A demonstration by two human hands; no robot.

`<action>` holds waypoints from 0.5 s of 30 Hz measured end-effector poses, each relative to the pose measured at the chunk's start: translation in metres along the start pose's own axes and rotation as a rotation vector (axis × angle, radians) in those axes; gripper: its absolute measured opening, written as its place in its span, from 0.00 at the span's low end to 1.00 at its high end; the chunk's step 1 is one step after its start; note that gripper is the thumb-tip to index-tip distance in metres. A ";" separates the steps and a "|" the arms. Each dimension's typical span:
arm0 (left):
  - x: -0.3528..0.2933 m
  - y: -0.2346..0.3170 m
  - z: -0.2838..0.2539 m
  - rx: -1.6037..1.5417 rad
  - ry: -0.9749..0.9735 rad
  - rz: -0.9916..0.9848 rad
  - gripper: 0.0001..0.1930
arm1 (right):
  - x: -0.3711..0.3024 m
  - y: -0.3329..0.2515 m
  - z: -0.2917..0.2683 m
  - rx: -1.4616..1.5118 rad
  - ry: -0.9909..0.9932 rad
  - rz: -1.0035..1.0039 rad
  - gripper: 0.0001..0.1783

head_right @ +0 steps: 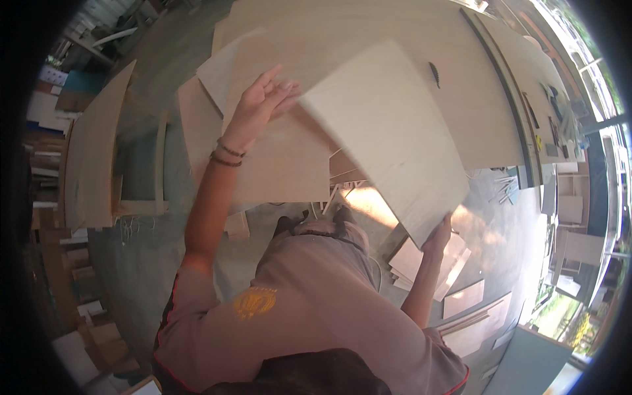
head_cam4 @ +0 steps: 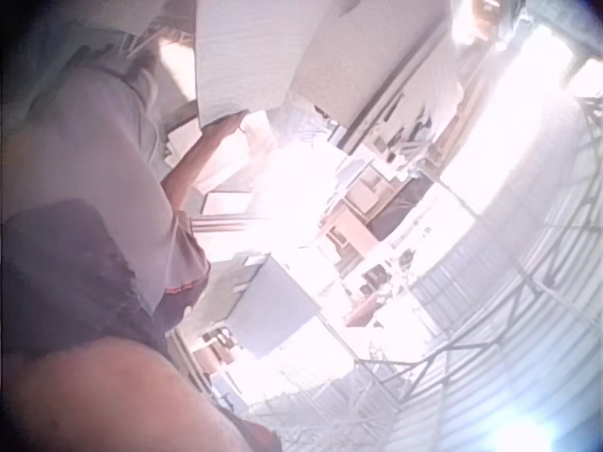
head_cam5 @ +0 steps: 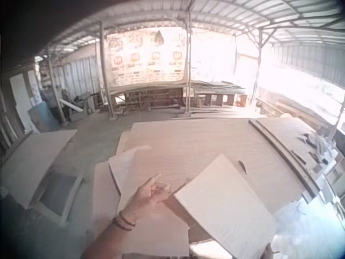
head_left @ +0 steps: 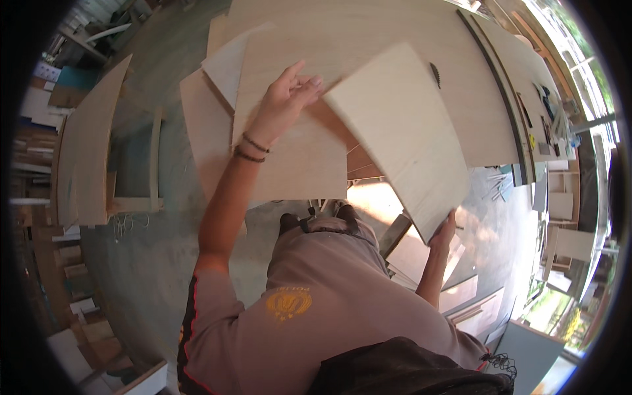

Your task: The person marks several rectangular wooden boards with a pencil, stacking them on a workbench. They then use a tape measure to measure a larger board and mark it with a pencil. Finally, they use a hammer to tap a wooden strip onto the board.

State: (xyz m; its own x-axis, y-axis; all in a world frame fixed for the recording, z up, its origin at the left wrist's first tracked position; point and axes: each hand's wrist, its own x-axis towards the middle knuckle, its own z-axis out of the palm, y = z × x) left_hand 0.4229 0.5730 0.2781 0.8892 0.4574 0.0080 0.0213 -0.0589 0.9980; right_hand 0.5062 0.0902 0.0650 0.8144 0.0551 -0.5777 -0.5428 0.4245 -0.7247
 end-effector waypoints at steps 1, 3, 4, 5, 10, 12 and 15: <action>0.006 -0.009 0.000 -0.034 -0.001 0.009 0.27 | -0.004 0.006 -0.007 0.001 0.051 -0.044 0.35; 0.005 -0.035 -0.012 0.399 0.195 0.205 0.31 | -0.010 0.016 -0.012 0.016 0.164 -0.140 0.35; 0.002 -0.049 -0.023 0.618 0.293 0.299 0.33 | -0.010 0.016 -0.010 0.035 0.197 -0.153 0.36; -0.006 -0.062 -0.033 0.808 0.381 0.263 0.33 | -0.014 0.013 -0.003 0.058 0.237 -0.167 0.37; -0.076 -0.113 -0.083 1.086 0.672 -0.030 0.34 | 0.004 0.005 0.004 0.118 0.451 -0.185 0.38; -0.103 -0.120 -0.082 0.989 0.670 -0.163 0.34 | 0.008 0.005 0.013 0.137 0.521 -0.186 0.38; -0.133 -0.113 -0.077 0.839 0.582 -0.385 0.34 | 0.036 0.022 -0.001 -0.067 0.630 -0.220 0.37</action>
State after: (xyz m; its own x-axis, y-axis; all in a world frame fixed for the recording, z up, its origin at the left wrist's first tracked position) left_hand 0.2669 0.5872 0.1693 0.4082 0.9117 -0.0467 0.7529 -0.3073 0.5819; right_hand 0.5236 0.1003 0.0277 0.6427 -0.5733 -0.5082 -0.4064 0.3071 -0.8605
